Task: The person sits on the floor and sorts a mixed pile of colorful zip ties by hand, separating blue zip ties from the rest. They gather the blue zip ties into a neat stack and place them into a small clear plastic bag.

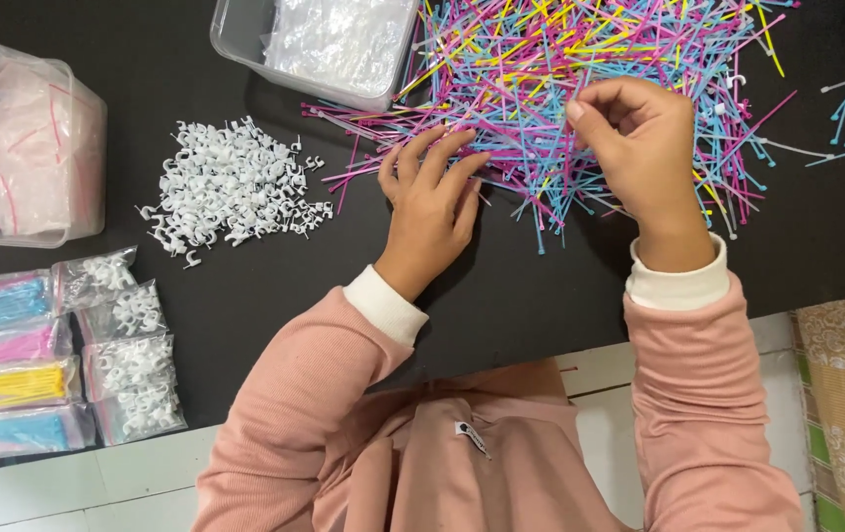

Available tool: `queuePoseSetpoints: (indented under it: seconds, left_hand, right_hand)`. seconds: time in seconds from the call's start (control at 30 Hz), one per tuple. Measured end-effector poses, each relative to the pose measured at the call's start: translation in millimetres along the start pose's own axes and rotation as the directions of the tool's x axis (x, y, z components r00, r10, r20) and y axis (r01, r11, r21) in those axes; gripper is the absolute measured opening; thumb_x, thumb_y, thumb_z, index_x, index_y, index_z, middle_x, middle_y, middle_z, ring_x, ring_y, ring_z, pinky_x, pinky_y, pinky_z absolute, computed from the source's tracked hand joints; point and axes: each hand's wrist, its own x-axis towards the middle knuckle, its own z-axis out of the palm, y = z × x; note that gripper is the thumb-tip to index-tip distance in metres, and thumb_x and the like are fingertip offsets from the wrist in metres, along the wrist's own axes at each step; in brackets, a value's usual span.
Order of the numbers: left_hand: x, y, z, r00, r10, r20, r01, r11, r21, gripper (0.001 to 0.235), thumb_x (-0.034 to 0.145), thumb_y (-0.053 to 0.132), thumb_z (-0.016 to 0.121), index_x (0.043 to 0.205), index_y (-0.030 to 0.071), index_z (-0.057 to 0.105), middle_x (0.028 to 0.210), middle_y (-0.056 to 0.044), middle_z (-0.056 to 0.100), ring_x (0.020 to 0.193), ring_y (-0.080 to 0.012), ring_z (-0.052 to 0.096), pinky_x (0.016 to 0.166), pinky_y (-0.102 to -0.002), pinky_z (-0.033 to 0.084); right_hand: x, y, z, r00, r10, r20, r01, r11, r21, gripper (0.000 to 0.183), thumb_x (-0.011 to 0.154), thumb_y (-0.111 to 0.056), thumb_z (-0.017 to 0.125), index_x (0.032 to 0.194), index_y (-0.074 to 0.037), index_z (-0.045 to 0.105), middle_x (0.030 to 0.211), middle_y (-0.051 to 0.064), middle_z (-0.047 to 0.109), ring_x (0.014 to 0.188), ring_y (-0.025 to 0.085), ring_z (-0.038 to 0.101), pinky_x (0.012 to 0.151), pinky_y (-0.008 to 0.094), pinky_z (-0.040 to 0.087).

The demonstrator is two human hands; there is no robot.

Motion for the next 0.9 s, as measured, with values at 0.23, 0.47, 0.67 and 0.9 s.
queuePoseSetpoints:
  seconds: [0.23, 0.47, 0.67, 0.9]
  left_hand:
    - [0.7, 1.3, -1.3, 1.000, -0.002, -0.014, 0.002, 0.999, -0.033, 0.025, 0.093, 0.009, 0.072, 0.117, 0.013, 0.070, 0.134, -0.002, 0.061, 0.136, -0.0264, 0.046, 0.118, -0.055, 0.020]
    - [3.4, 5.8, -8.2, 0.998, 0.024, -0.064, -0.029, 0.997, -0.078, 0.022, 0.094, 0.024, 0.073, 0.112, 0.011, 0.071, 0.109, 0.000, 0.069, 0.110, -0.0228, 0.057, 0.109, -0.049, 0.026]
    - [3.4, 5.2, -7.6, 0.999, 0.025, -0.039, -0.030, 0.993, -0.111, 0.007, 0.089, 0.013, 0.077, 0.094, 0.011, 0.072, 0.088, 0.000, 0.068, 0.092, -0.0199, 0.058, 0.110, -0.050, 0.026]
    - [14.3, -1.8, -36.6, 0.990, -0.011, -0.141, 0.015, 0.999, 0.029, 0.006, 0.089, 0.010, 0.075, 0.093, 0.009, 0.070, 0.089, 0.000, 0.068, 0.090, -0.0212, 0.059, 0.106, -0.045, 0.030]
  right_hand:
    - [1.4, 1.6, 10.5, 0.998, 0.053, 0.030, -0.059, 0.967, 0.247, 0.003, 0.105, 0.003, 0.067, 0.107, 0.001, 0.066, 0.095, 0.010, 0.068, 0.079, 0.014, 0.063, 0.077, 0.023, 0.055]
    - [-2.3, 4.5, 23.7, 0.979, 0.180, 0.095, -0.203, 0.913, 0.354, 0.004, 0.103, -0.003, 0.069, 0.106, -0.001, 0.068, 0.090, 0.007, 0.069, 0.076, 0.012, 0.064, 0.074, 0.020, 0.056]
    - [-2.8, 5.4, 29.0, 0.983, 0.149, 0.110, -0.180, 0.910, 0.373, 0.005, 0.101, -0.001, 0.069, 0.105, -0.001, 0.066, 0.091, 0.008, 0.069, 0.078, 0.013, 0.065, 0.075, 0.022, 0.056]
    - [-1.5, -15.8, 24.0, 0.937, -0.333, -0.104, 0.289, 0.909, -0.302, 0.010, 0.102, 0.014, 0.070, 0.112, 0.014, 0.070, 0.100, 0.018, 0.069, 0.078, 0.020, 0.058, 0.070, 0.030, 0.049]
